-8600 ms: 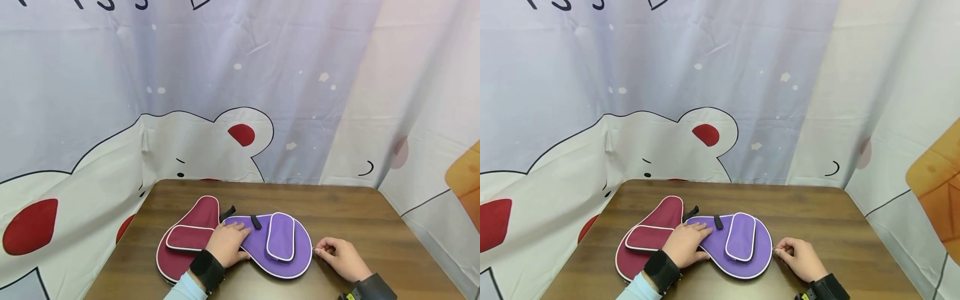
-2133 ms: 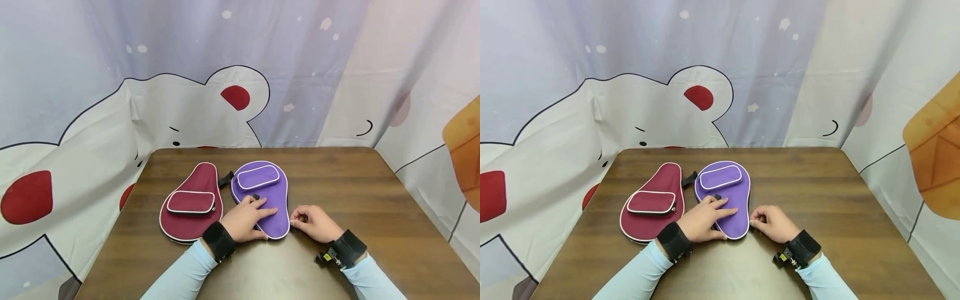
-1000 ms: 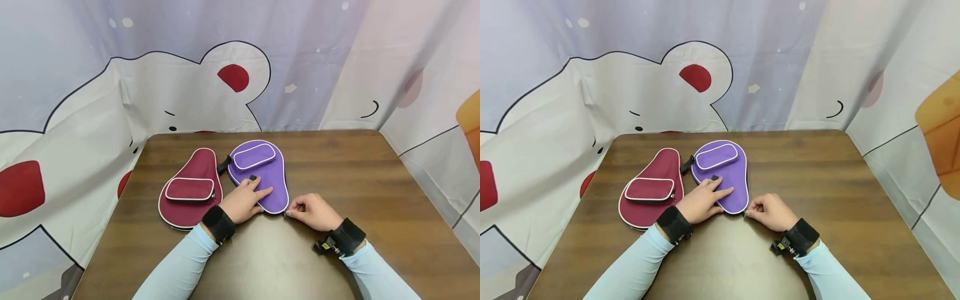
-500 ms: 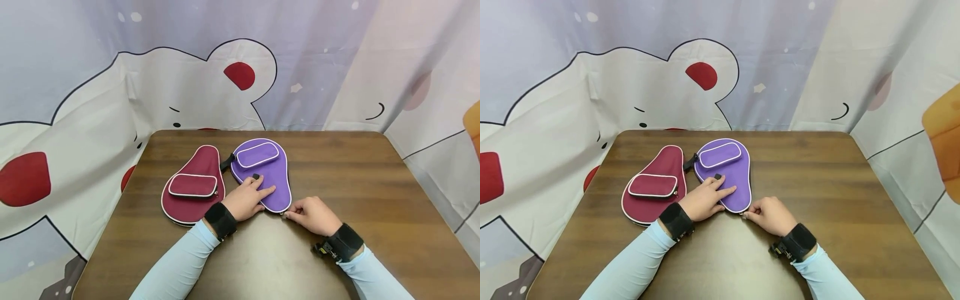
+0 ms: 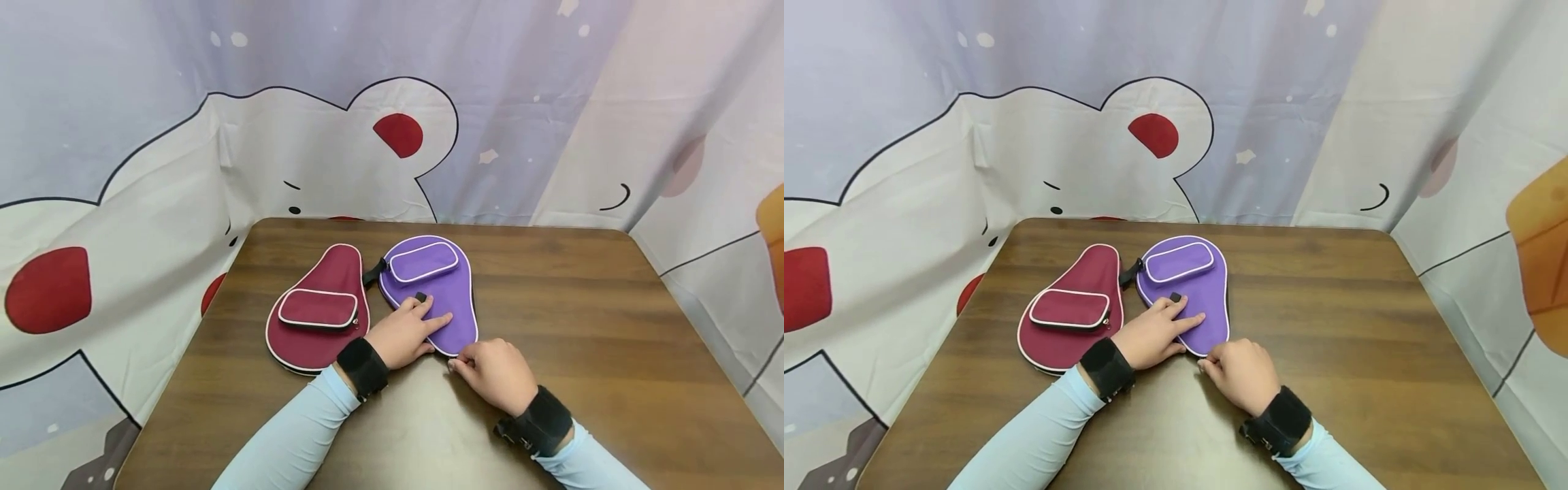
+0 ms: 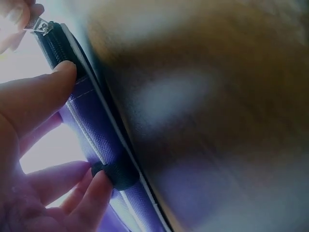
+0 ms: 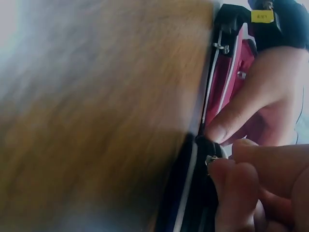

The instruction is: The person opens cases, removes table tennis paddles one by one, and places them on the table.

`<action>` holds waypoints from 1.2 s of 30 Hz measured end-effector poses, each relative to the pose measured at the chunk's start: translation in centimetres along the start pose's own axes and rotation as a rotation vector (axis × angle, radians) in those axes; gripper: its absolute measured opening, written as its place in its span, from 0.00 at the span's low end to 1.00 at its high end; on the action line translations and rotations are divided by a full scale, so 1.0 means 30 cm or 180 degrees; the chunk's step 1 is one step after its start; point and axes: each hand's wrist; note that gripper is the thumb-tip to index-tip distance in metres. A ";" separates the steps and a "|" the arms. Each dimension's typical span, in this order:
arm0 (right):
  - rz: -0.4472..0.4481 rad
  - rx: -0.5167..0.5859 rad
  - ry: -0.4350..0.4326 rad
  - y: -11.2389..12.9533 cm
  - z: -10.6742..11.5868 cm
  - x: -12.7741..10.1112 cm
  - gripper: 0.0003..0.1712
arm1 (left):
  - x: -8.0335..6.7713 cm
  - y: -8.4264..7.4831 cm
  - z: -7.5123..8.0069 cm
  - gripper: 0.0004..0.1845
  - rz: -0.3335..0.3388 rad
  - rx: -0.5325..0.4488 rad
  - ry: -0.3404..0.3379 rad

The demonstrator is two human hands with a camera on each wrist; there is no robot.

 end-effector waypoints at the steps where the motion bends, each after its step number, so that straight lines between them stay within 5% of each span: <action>1: -0.0006 -0.0032 -0.0022 0.006 -0.002 0.000 0.18 | 0.000 -0.001 0.002 0.37 -0.0018 -0.0009 0.0013; 21: 0.0286 -0.0269 -0.0270 0.059 -0.047 0.064 0.16 | 0.013 0.003 0.017 0.40 -0.0006 0.0119 -0.0018; 27: 0.0264 -0.0286 -0.0154 0.070 -0.071 0.057 0.19 | -0.011 -0.006 0.001 0.41 -0.0046 0.0034 0.0071; 36: 0.0199 0.0111 -0.0009 0.028 -0.028 0.097 0.18 | -0.007 0.007 -0.020 0.41 -0.0065 -0.0047 -0.0109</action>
Point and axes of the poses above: each hand's wrist, its own x-axis towards the middle knuckle, its own z-axis out of the back of the hand, y = z × x, and after that the axes turned 8 degrees about x, right-handed
